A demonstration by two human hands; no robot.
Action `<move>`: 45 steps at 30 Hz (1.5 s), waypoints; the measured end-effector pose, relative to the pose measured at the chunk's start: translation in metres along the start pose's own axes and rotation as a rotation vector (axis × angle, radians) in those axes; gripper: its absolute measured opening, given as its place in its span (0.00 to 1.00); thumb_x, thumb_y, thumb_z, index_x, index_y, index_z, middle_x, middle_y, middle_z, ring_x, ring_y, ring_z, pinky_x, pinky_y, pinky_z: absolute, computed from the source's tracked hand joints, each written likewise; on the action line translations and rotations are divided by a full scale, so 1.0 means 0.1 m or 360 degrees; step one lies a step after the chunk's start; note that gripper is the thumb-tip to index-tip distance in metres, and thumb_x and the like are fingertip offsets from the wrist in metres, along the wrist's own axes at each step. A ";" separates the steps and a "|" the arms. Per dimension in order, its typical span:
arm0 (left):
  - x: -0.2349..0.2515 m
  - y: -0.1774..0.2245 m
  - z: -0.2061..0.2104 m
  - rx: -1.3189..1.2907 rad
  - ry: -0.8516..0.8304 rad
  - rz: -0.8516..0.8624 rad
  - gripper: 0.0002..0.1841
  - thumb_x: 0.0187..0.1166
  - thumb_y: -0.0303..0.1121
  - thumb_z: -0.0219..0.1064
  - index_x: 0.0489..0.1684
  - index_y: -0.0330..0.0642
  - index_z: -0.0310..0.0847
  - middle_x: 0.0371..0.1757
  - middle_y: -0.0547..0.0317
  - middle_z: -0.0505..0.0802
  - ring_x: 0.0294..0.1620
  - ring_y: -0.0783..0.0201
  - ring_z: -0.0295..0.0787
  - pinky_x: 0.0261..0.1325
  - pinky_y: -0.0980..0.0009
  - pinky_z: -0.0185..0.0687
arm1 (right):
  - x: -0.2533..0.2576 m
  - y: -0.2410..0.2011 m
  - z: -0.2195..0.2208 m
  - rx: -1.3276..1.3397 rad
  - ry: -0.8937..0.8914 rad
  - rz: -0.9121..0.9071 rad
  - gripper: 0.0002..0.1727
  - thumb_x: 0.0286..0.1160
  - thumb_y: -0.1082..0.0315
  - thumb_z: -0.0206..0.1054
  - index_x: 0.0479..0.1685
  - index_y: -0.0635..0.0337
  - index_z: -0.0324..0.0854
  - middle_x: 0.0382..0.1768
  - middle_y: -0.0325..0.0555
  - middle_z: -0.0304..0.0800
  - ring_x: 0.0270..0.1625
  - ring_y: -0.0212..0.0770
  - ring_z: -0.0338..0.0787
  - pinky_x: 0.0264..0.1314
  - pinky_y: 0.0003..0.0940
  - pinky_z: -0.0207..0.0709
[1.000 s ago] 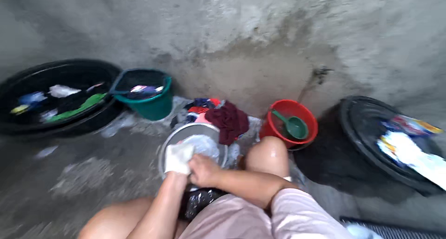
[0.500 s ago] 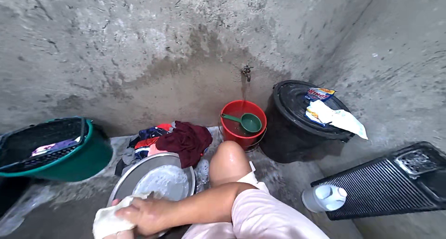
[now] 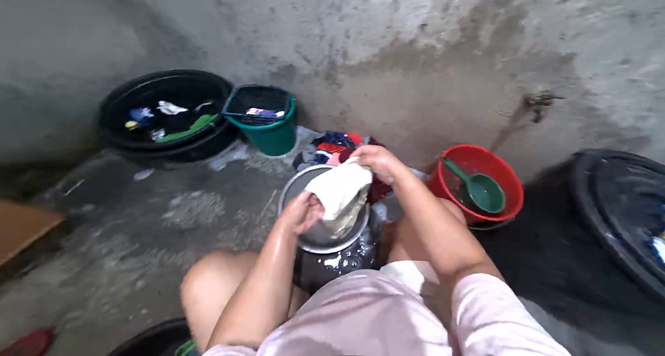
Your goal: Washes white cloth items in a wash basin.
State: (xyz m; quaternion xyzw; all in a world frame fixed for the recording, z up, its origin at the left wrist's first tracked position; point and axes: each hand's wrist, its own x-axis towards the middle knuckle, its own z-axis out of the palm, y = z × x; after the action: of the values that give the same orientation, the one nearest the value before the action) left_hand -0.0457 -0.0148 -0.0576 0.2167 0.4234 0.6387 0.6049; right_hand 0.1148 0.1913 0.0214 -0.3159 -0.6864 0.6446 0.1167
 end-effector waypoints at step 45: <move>0.35 0.32 0.41 -0.0070 0.0148 -0.0010 0.30 0.94 0.49 0.24 0.68 0.43 0.70 0.54 0.49 0.92 0.54 0.54 0.93 0.58 0.51 0.90 | -3.97 1.62 -1.54 -0.0054 0.1949 0.0461 0.15 0.78 0.63 0.72 0.51 0.67 0.80 0.21 0.39 0.84 0.18 0.33 0.83 0.25 0.33 0.85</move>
State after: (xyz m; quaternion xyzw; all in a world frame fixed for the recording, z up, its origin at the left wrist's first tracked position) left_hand -0.0388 0.0333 -0.0180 0.1720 0.4376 0.6554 0.5911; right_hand 0.5546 0.0794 -0.0144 -0.7193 -0.4554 0.3451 0.3952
